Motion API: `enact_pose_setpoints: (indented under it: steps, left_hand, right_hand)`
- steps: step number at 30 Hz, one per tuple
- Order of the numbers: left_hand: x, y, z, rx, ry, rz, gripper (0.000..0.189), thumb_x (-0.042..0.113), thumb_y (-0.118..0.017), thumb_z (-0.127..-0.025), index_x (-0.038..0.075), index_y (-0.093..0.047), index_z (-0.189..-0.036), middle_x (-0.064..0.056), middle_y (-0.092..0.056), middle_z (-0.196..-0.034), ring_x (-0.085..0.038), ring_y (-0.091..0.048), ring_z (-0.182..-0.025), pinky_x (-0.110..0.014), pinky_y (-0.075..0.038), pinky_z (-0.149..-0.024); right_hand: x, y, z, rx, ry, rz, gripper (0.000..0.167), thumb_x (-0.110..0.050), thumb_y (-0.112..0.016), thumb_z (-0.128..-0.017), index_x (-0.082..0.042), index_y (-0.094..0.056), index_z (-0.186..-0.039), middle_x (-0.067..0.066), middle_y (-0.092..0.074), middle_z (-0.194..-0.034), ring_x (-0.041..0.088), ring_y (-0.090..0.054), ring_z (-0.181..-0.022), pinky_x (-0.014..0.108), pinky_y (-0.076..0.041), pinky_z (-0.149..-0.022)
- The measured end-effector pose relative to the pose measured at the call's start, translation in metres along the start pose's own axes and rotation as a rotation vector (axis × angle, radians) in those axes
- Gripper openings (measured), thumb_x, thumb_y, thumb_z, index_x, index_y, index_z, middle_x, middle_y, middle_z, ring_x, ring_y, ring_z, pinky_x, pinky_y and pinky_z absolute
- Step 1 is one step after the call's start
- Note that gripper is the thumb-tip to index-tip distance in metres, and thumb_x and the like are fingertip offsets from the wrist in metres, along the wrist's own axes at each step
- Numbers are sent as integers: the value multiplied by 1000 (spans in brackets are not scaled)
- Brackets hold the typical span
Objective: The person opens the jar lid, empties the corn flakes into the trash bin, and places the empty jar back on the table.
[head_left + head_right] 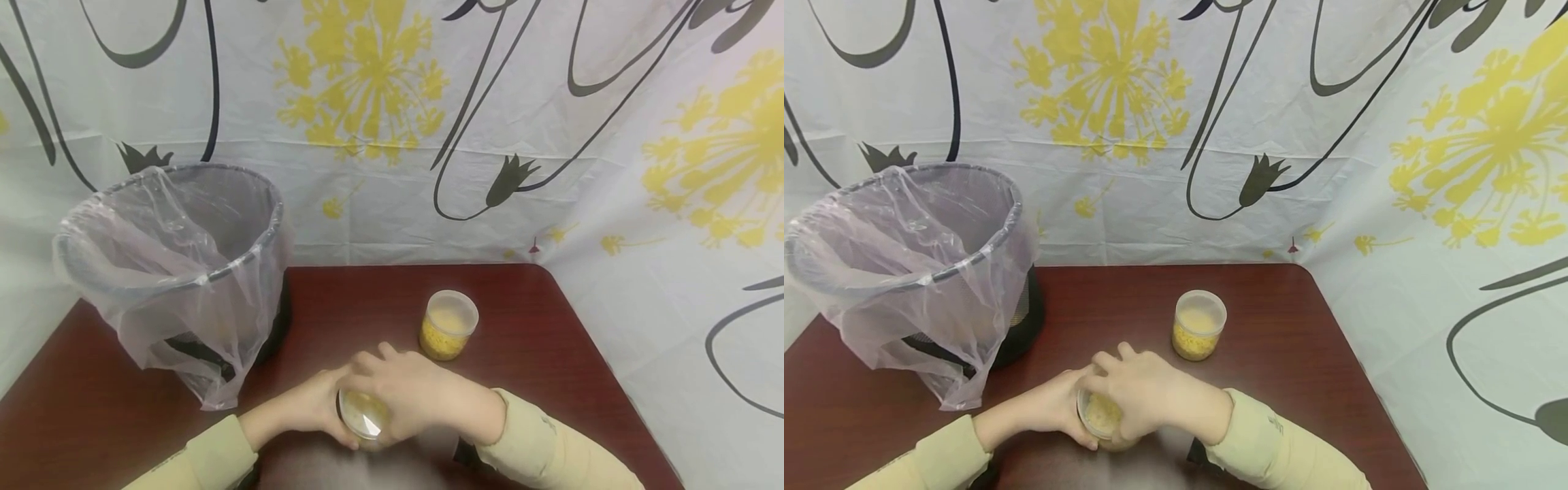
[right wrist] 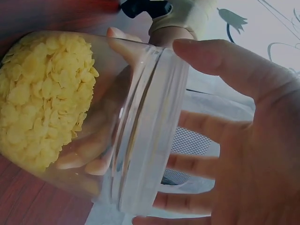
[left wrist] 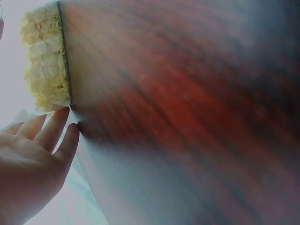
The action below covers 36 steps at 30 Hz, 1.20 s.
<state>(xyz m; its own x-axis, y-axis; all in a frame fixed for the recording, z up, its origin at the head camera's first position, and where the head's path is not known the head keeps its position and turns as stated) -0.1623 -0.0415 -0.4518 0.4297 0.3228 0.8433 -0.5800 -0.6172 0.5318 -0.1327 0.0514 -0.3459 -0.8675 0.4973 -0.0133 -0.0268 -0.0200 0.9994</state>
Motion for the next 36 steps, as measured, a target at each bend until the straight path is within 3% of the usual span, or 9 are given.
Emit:
enact_pose_setpoints:
  steps: [6,11,14,20,25,31,36]
  left_hand:
    - [2,0,0,2,-12,-35,90,36,-92,-53,22,-47,-129,11,-61,-111,-8,-57,-101,-30,-46,-91]
    - [3,0,0,2,-15,-49,87,38,-92,-54,18,-50,-128,13,-60,-114,-7,-56,-103,-30,-46,-93]
    - [3,1,0,5,-12,-52,89,38,-92,-54,19,-49,-128,12,-60,-115,-7,-56,-104,-30,-45,-93]
    - [2,0,-1,-3,-7,-61,86,38,-92,-54,20,-50,-127,14,-60,-112,-6,-56,-102,-30,-45,-92]
    - [4,0,0,-12,-36,-58,79,37,-91,-57,21,-55,-125,13,-59,-116,-8,-55,-105,-32,-44,-94]
    - [3,0,0,9,-10,-26,83,44,-89,-58,21,-52,-127,14,-60,-111,-7,-57,-101,-32,-46,-91]
    - [2,0,1,11,-1,-5,85,44,-90,-58,18,-49,-128,12,-62,-107,-8,-59,-97,-28,-49,-86]
  right_hand:
    - [-3,-1,1,-68,83,-22,73,-43,-82,-65,-35,-52,-132,-9,-47,-128,16,-46,-105,31,-46,-73]
    - [-5,-3,3,-104,139,-69,89,-15,-85,-52,-37,-50,-132,-11,-42,-136,18,-38,-125,39,-44,-89]
    - [-6,-4,4,-105,158,-73,92,-12,-84,-50,-36,-50,-132,-12,-41,-137,20,-34,-130,41,-41,-94]
    - [-5,-6,3,-107,160,-87,83,-32,-85,-58,-35,-49,-132,-7,-38,-141,21,-31,-132,43,-38,-98]
    - [-4,-5,2,-14,124,-47,75,-53,-76,-69,-29,-48,-134,0,-39,-144,30,-33,-133,48,-38,-98]
    - [-2,3,1,99,-9,43,78,-70,-70,-66,-26,-53,-128,2,-44,-136,22,-46,-115,39,-48,-76]
    - [-2,6,1,102,-120,159,80,-77,-68,-60,-23,-58,-119,3,-50,-117,20,-50,-90,29,-45,-57]
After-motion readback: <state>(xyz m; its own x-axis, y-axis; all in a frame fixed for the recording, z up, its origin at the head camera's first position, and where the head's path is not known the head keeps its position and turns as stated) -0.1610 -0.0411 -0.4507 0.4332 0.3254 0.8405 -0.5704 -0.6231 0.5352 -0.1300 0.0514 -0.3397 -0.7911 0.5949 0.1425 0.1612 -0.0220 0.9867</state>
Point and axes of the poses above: each hand's wrist, its own z-axis away from the middle knuckle, its own y-axis out of the back of the hand, x = y × z, the point moved 7 cm from there along -z, towards the middle knuckle
